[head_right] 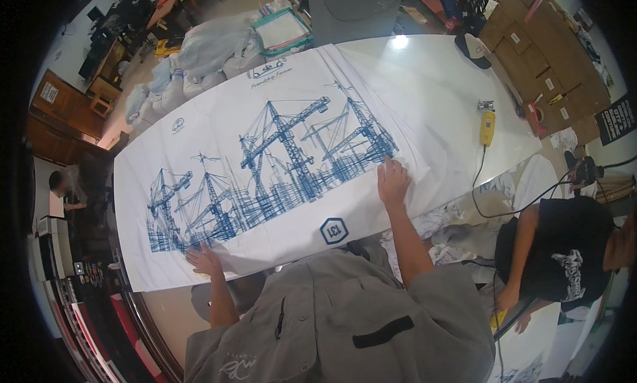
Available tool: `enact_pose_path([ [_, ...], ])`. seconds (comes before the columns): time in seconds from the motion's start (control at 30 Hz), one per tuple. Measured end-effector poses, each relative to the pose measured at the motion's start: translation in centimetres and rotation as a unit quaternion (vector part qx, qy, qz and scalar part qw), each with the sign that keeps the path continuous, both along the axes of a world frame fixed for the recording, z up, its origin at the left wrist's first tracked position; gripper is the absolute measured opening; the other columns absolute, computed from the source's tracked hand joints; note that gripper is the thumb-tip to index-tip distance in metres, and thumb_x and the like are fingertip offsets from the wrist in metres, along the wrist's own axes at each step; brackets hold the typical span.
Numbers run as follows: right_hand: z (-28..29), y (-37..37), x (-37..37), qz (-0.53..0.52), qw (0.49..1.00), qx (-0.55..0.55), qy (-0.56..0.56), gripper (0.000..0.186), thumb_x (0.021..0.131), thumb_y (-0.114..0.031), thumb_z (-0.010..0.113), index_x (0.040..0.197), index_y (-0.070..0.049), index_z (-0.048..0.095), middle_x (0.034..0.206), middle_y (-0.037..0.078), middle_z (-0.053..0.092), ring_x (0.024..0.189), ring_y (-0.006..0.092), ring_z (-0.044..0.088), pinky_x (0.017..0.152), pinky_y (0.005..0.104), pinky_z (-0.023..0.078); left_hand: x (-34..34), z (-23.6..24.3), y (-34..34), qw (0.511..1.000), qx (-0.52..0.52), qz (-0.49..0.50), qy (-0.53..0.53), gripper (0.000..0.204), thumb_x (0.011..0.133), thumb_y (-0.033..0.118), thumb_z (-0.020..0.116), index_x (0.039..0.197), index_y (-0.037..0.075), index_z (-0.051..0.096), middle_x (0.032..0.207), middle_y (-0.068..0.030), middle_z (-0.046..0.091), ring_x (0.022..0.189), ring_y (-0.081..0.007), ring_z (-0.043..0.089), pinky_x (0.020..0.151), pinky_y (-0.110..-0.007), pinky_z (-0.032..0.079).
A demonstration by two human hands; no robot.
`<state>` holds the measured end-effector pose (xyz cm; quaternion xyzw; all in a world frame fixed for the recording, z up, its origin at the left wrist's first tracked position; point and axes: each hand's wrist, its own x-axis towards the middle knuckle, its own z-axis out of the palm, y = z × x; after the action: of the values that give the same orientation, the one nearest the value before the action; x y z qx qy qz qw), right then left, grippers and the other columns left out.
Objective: The person uses a yellow electric fabric cutter to cut a white t-shirt with a blue crane graphic on a large white table. They align the shirt, cut along the printed outline, and then remove the excess fabric pieces.
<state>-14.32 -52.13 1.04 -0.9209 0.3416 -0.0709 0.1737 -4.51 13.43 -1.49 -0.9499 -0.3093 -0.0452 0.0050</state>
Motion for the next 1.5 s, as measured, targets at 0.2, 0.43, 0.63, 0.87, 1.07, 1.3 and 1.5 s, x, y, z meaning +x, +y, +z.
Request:
enact_pose_path([
  [0.2,-2.0,-10.7,1.3,0.051,0.982,-0.135,-0.125,0.049,0.099,-0.031,0.067,0.146,-0.016,0.061,0.145,0.016,0.057,0.135,0.0352,0.054,0.105,0.0585,0.042,-2.0,-1.3,-14.7,0.979,-0.111,-0.154,-0.069,0.077,0.109,0.058,0.044,0.165,0.006,0.034,0.174,-0.0181,0.025,0.161,-0.0413,0.019,0.125,-0.069,0.012],
  [0.43,-3.8,-22.4,-0.7,0.109,0.981,-0.142,0.073,0.056,0.11,-0.045,0.047,0.164,-0.031,0.04,0.173,0.005,0.033,0.157,0.0378,0.032,0.122,0.0705,0.024,-2.7,-0.8,-24.8,0.98,-0.128,-0.151,0.029,0.077,0.111,0.058,0.038,0.168,0.008,0.027,0.178,-0.015,0.013,0.164,-0.04,0.008,0.126,-0.069,0.006],
  [0.63,-7.0,-28.1,-5.3,0.073,0.973,-0.207,0.073,0.057,0.112,-0.048,0.043,0.167,-0.039,0.032,0.177,0.001,0.024,0.162,0.0342,0.022,0.124,0.0686,0.018,-3.0,-1.9,-23.5,0.981,-0.111,-0.15,0.054,0.077,0.108,0.05,0.051,0.168,0.008,0.028,0.177,-0.0159,0.018,0.164,-0.038,0.013,0.126,-0.069,0.008],
  [0.87,-6.4,-25.5,-2.8,-0.006,0.961,-0.158,0.226,0.059,0.113,-0.05,0.039,0.169,-0.032,0.028,0.176,0.007,0.026,0.161,0.0348,0.025,0.118,0.075,0.025,-2.0,1.1,-23.3,0.973,-0.175,-0.146,0.014,0.074,0.109,0.051,0.047,0.165,0.005,0.033,0.175,-0.0168,0.024,0.163,-0.0388,0.015,0.128,-0.064,0.009],
  [1.07,-5.2,-18.2,0.8,0.033,0.977,-0.156,0.142,0.059,0.114,-0.052,0.038,0.167,-0.027,0.032,0.175,0.009,0.027,0.161,0.0348,0.025,0.12,0.0761,0.021,1.8,1.6,-12.4,0.974,-0.173,-0.105,-0.102,0.072,0.109,0.052,0.047,0.161,0.002,0.038,0.173,-0.0183,0.027,0.162,-0.0384,0.018,0.129,-0.062,0.008],
  [1.3,-4.6,-9.7,3.4,0.089,0.969,-0.186,0.138,0.059,0.115,-0.049,0.035,0.168,-0.024,0.034,0.176,0.01,0.026,0.16,0.0373,0.027,0.117,0.0749,0.026,11.1,2.2,11.6,0.988,-0.102,-0.019,-0.114,0.069,0.11,0.051,0.045,0.159,0.002,0.043,0.172,-0.0193,0.03,0.161,-0.0398,0.022,0.126,-0.065,0.02],
  [1.5,-4.6,-9.1,3.7,0.089,0.983,-0.11,0.115,0.059,0.116,-0.045,0.032,0.169,-0.02,0.032,0.175,0.016,0.025,0.158,0.0385,0.029,0.125,0.0604,0.025,20.6,-0.8,27.6,0.999,0.016,-0.043,-0.021,0.067,0.111,0.057,0.036,0.166,0.019,0.036,0.176,-0.0111,0.024,0.162,-0.0395,0.018,0.126,-0.069,0.016],
])
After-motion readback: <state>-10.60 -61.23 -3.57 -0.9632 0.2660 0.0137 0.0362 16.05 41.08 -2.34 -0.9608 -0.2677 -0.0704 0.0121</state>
